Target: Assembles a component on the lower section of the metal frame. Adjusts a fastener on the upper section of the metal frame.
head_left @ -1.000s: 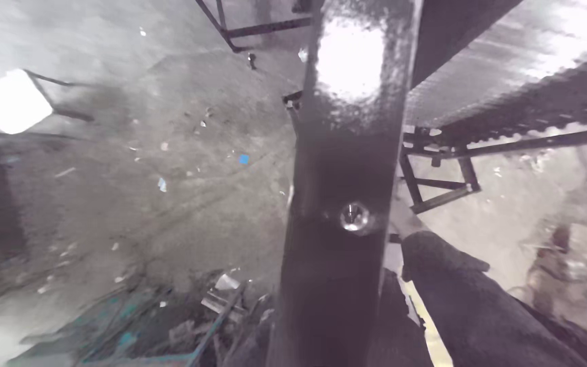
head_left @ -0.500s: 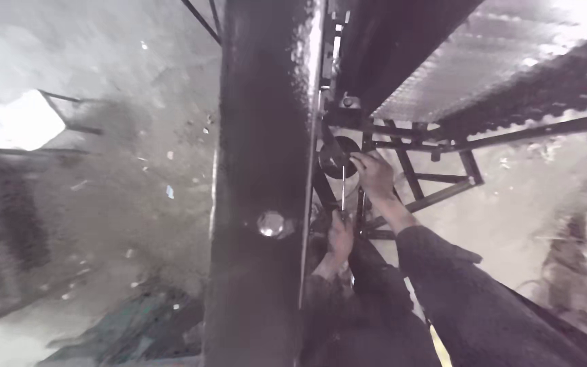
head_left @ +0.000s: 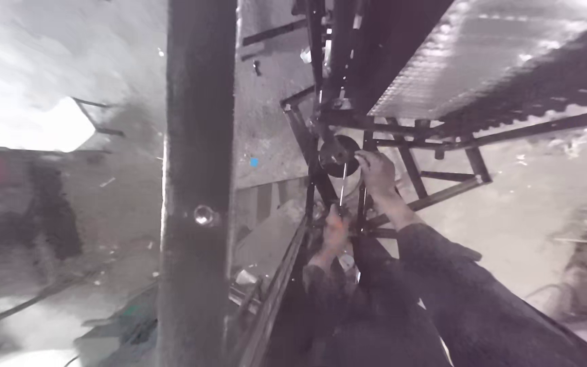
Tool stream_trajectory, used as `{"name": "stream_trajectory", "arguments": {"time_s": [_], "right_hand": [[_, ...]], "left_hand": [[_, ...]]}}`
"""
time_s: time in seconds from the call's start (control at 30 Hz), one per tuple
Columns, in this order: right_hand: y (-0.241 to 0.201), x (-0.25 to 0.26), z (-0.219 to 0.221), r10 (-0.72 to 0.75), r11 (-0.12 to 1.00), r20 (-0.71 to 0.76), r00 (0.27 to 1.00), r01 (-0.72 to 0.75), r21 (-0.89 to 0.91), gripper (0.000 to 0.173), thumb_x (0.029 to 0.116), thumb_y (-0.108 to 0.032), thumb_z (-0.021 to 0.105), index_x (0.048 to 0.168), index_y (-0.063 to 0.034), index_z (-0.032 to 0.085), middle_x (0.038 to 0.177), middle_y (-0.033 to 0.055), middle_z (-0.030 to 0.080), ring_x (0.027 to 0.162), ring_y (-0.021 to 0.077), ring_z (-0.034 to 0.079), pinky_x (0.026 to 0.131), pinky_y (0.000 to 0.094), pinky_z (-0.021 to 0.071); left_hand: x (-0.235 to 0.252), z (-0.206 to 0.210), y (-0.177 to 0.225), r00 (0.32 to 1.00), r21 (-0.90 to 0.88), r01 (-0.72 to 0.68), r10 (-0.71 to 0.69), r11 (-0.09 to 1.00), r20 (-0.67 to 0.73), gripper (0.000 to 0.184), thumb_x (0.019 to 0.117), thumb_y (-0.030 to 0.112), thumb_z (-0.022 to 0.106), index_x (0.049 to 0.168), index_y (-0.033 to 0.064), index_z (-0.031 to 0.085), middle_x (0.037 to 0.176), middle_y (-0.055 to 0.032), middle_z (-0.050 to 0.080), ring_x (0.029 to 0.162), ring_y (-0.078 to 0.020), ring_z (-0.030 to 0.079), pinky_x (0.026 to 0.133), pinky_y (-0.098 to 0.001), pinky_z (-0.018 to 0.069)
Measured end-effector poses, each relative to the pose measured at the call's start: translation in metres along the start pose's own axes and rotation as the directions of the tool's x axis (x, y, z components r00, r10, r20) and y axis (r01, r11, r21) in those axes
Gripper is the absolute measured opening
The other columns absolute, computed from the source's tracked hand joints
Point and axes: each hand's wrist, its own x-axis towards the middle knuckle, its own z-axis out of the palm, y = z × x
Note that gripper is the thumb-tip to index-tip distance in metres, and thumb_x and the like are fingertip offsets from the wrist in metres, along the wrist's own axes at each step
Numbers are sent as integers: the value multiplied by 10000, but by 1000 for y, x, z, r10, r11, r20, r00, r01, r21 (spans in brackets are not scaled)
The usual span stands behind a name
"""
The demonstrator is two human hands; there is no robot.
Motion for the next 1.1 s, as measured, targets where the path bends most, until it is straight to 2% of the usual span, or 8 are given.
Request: {"name": "stream_trajectory", "arguments": {"time_s": [0.13, 0.27, 0.4, 0.53, 0.67, 0.9, 1.03, 1.1], "right_hand": [[-4, -6, -4, -33, 999, 9, 999, 33, -2, 217, 1038, -206, 613, 1176, -120, 757, 1062, 156, 741, 988, 346, 717, 856, 539, 577], [-11, -1, -10, 4, 999, 49, 999, -2, -39, 222, 1041, -221, 606, 1159, -110, 758, 1080, 161, 739, 992, 354, 719, 862, 560, 573], [-15, 1, -13, 14, 999, 66, 998, -11, -51, 217, 1045, -190, 597, 1165, -89, 747, 1094, 188, 727, 1000, 380, 712, 856, 570, 572], [-12, -2, -5, -4, 999, 22, 1000, 5, -40, 202, 1035, -179, 612, 1148, -85, 749, 1087, 173, 728, 993, 362, 714, 860, 553, 578], [-17, -2, -8, 29, 997, 70, 997, -23, -73, 220, 1044, -191, 597, 1170, -79, 739, 1104, 184, 722, 998, 377, 709, 861, 562, 571], [-8, -4, 5, 25, 985, 35, 999, -19, -170, 240, 1045, -235, 593, 1184, -122, 753, 1113, 152, 743, 1032, 360, 715, 873, 545, 570], [-7, -2, 7, 13, 993, 13, 1000, -11, -119, 220, 1033, -207, 615, 1173, -120, 759, 1128, 137, 744, 1041, 342, 716, 890, 530, 573], [-7, -3, 6, 4, 996, 8, 1000, -3, -93, 217, 1028, -191, 617, 1164, -106, 762, 1124, 144, 746, 1028, 347, 720, 883, 535, 575]], "left_hand": [[-9, 6, 6, 1000, -73, 22, -23, 997, -15, 445, 1070, 238, 528, 1451, 14, 475, 1171, -177, 675, 995, -231, 688, 884, -426, 580], [-8, 16, 17, 995, -292, 94, -96, 952, 5, 367, 1054, 219, 579, 1337, -6, 517, 924, -113, 637, 673, -150, 620, 604, -330, 565], [-13, 12, 36, 991, -245, 136, -135, 960, 22, 352, 1053, 198, 575, 1327, -22, 542, 1039, -159, 653, 833, -197, 647, 768, -374, 571], [-14, -6, 37, 986, -127, 162, -156, 979, 57, 345, 1053, 266, 583, 1257, -11, 570, 928, -131, 625, 737, -198, 612, 696, -385, 555], [-17, -16, 45, 972, -35, 226, -222, 974, 81, 393, 1060, 301, 576, 1302, -9, 570, 1007, -170, 651, 842, -249, 634, 802, -441, 545], [-33, -23, 49, 974, -326, 226, -208, 918, 91, 298, 1035, 227, 632, 1168, -38, 597, 737, -51, 559, 524, -95, 499, 499, -255, 466], [-32, -22, 46, 980, -440, 196, -189, 877, 60, 277, 1021, 152, 643, 1190, -59, 581, 723, -63, 582, 499, -85, 516, 468, -237, 476], [-31, -18, 37, 988, -350, 149, -153, 925, 16, 296, 1027, 166, 630, 1229, -44, 576, 829, -78, 610, 611, -96, 565, 575, -261, 519]]}}
